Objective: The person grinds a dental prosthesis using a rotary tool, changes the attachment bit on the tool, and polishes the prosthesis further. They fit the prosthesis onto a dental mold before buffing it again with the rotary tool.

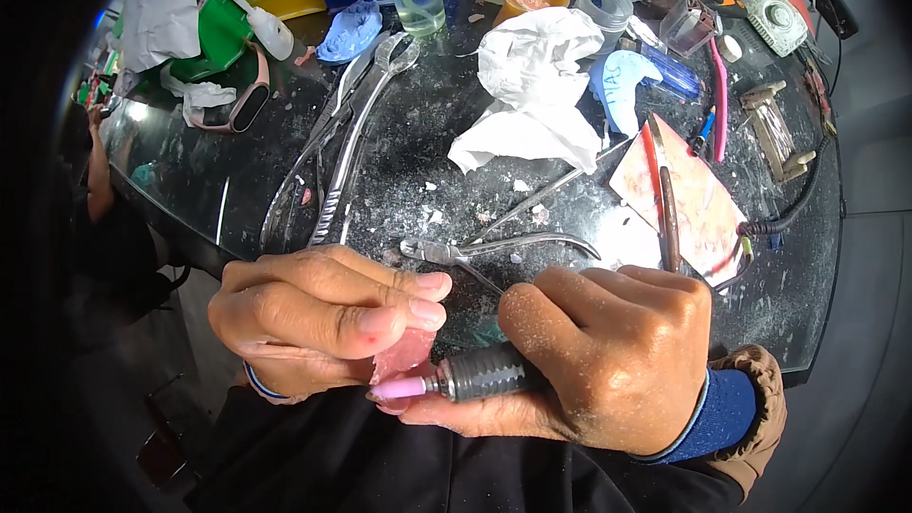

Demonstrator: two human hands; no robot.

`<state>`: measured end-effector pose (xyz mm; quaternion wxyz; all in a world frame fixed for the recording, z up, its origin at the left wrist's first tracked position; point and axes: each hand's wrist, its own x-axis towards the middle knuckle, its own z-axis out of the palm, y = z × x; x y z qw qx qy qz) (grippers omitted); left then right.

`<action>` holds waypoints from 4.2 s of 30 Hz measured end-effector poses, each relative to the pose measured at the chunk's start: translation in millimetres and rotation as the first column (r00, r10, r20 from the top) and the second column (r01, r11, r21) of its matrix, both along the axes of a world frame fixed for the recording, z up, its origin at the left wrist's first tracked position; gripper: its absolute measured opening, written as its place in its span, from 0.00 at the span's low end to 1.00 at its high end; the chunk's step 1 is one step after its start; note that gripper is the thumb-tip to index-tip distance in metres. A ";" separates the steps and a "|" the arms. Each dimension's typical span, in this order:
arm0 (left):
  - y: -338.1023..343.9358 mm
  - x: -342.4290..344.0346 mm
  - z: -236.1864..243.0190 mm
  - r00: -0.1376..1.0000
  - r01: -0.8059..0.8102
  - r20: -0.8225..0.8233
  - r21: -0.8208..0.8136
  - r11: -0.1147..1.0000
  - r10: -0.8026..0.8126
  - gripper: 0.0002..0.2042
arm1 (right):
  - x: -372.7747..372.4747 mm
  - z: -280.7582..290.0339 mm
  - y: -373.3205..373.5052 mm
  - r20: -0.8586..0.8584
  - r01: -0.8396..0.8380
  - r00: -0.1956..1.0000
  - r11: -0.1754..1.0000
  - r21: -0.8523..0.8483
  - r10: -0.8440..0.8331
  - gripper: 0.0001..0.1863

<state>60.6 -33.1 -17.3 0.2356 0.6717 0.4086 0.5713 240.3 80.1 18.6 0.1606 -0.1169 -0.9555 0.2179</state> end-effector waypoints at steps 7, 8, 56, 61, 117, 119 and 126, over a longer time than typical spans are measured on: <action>0.7 -2.8 1.0 1.000 0.020 -0.008 0.027 0.999 -0.020 0.23 | 0.9 4.6 -1.0 0.054 0.010 0.998 0.999 0.038 -0.012 0.32; 0.1 -2.8 -0.5 1.000 0.017 -0.006 0.027 1.000 -0.017 0.23 | 1.7 3.3 -1.0 0.056 0.006 0.998 0.999 0.033 -0.008 0.32; 4.0 5.4 -9.5 0.995 0.074 0.063 0.126 0.989 -0.082 0.25 | 6.7 14.5 -4.5 0.071 0.132 0.985 0.948 0.289 -0.159 0.40; 7.3 1.5 -12.2 0.995 0.081 0.043 0.152 0.985 -0.088 0.28 | 6.9 14.3 -2.1 0.063 0.116 0.987 0.930 0.348 -0.147 0.40; -4.5 26.1 3.9 0.951 -0.068 0.286 -0.172 0.983 0.116 0.28 | 4.8 -0.3 18.7 -0.123 0.093 0.991 0.948 0.305 -0.058 0.35; -3.6 25.9 2.2 0.952 -0.072 0.284 -0.160 0.984 0.116 0.29 | 4.4 -1.3 18.4 -0.134 0.104 0.989 0.953 0.284 -0.068 0.35; -3.8 24.2 4.8 0.952 -0.044 0.291 -0.167 0.985 0.092 0.30 | 3.0 1.5 21.7 -0.118 0.048 0.993 0.959 0.280 -0.015 0.35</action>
